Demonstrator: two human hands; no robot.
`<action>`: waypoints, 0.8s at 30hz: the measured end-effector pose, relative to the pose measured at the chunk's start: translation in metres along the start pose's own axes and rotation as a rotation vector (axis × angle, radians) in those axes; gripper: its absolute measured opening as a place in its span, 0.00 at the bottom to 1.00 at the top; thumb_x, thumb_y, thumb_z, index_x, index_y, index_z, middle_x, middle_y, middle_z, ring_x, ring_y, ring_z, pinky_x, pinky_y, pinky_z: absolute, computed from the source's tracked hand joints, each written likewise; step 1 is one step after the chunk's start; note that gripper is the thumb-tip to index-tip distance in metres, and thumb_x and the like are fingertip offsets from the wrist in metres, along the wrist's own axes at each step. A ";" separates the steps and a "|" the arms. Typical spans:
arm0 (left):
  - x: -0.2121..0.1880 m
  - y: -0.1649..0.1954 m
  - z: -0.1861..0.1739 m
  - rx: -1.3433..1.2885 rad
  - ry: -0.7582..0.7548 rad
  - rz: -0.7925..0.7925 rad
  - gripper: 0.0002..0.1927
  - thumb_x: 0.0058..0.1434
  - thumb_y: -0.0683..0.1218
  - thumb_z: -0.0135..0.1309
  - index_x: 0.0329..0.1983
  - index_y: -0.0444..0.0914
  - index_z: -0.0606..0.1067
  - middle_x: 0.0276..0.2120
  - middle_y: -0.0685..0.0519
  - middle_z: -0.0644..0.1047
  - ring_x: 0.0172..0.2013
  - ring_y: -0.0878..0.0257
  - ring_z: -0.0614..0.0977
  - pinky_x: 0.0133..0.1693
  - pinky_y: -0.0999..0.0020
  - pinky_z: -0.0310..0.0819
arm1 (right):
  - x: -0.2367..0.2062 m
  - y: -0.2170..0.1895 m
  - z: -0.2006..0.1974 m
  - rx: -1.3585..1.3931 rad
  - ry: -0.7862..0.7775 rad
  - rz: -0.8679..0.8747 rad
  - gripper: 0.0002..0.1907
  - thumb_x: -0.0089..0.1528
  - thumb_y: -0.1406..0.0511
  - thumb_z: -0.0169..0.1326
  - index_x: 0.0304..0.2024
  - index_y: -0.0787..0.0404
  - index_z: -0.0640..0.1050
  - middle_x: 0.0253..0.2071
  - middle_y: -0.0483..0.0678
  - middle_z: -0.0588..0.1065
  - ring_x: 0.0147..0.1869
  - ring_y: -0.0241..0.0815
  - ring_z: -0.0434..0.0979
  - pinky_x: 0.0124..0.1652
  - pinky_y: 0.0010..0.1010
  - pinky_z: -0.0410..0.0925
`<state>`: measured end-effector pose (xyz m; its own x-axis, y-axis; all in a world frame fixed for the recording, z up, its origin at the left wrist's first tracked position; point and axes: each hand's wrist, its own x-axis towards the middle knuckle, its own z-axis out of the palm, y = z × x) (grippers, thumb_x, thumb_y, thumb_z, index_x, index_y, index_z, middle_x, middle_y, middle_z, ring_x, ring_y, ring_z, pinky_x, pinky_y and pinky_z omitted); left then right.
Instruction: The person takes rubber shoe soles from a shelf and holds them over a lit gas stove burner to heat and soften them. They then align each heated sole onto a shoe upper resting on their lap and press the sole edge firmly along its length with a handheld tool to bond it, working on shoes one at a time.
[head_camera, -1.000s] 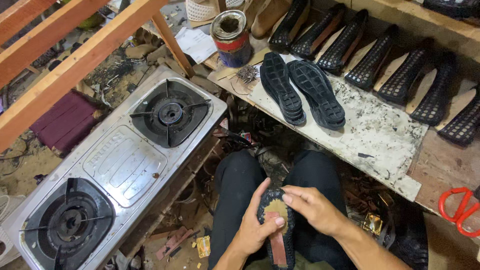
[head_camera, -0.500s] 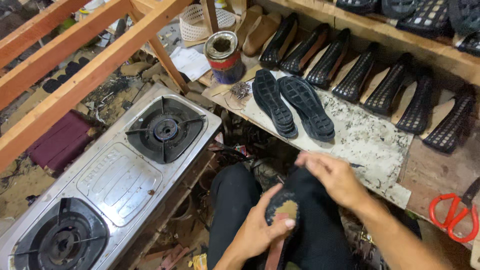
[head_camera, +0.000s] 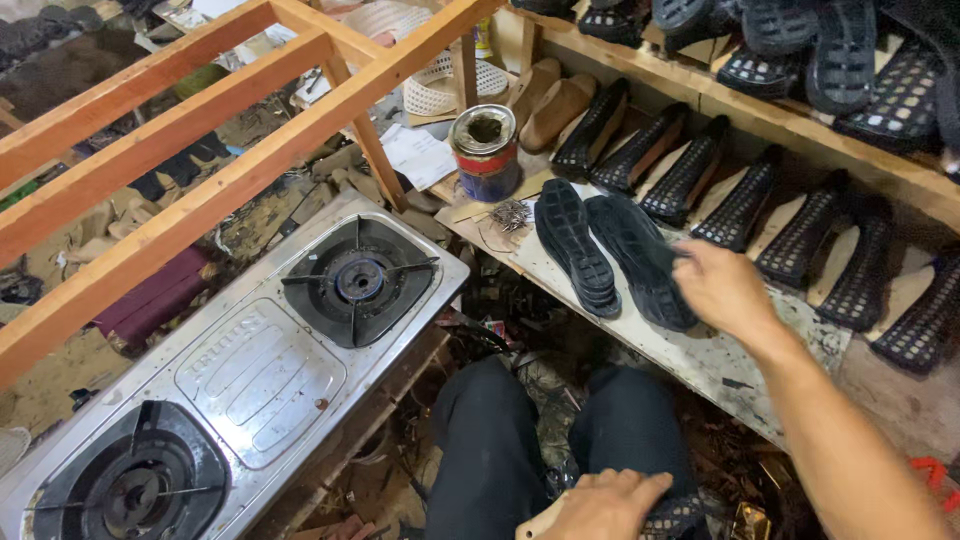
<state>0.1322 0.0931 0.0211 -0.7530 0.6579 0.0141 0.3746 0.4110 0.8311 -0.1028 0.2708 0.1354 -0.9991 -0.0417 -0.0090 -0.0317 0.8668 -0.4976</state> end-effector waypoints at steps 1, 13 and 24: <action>-0.003 -0.005 -0.007 -0.165 0.060 -0.008 0.30 0.71 0.48 0.55 0.74 0.35 0.66 0.54 0.34 0.75 0.55 0.39 0.76 0.57 0.43 0.67 | -0.004 -0.002 -0.008 0.066 -0.017 0.034 0.24 0.68 0.61 0.48 0.65 0.57 0.77 0.42 0.61 0.80 0.45 0.56 0.84 0.47 0.44 0.74; -0.019 -0.031 -0.102 -1.666 0.723 0.062 0.25 0.70 0.47 0.49 0.68 0.37 0.60 0.52 0.44 0.76 0.48 0.55 0.82 0.46 0.61 0.82 | -0.118 -0.041 0.049 0.374 -0.373 -0.247 0.20 0.61 0.66 0.60 0.56 0.60 0.84 0.49 0.53 0.79 0.49 0.48 0.79 0.47 0.36 0.74; -0.043 -0.066 -0.106 -1.423 0.927 0.082 0.27 0.70 0.42 0.47 0.70 0.35 0.57 0.59 0.46 0.72 0.51 0.60 0.81 0.47 0.65 0.83 | -0.086 -0.130 0.096 0.092 -0.200 -0.637 0.18 0.46 0.59 0.69 0.37 0.59 0.85 0.51 0.48 0.82 0.53 0.48 0.83 0.52 0.38 0.71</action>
<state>0.0824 -0.0294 0.0246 -0.9905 -0.1268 -0.0534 0.0684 -0.7907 0.6084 -0.0105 0.1139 0.1178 -0.7610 -0.6299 0.1552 -0.6020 0.5965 -0.5309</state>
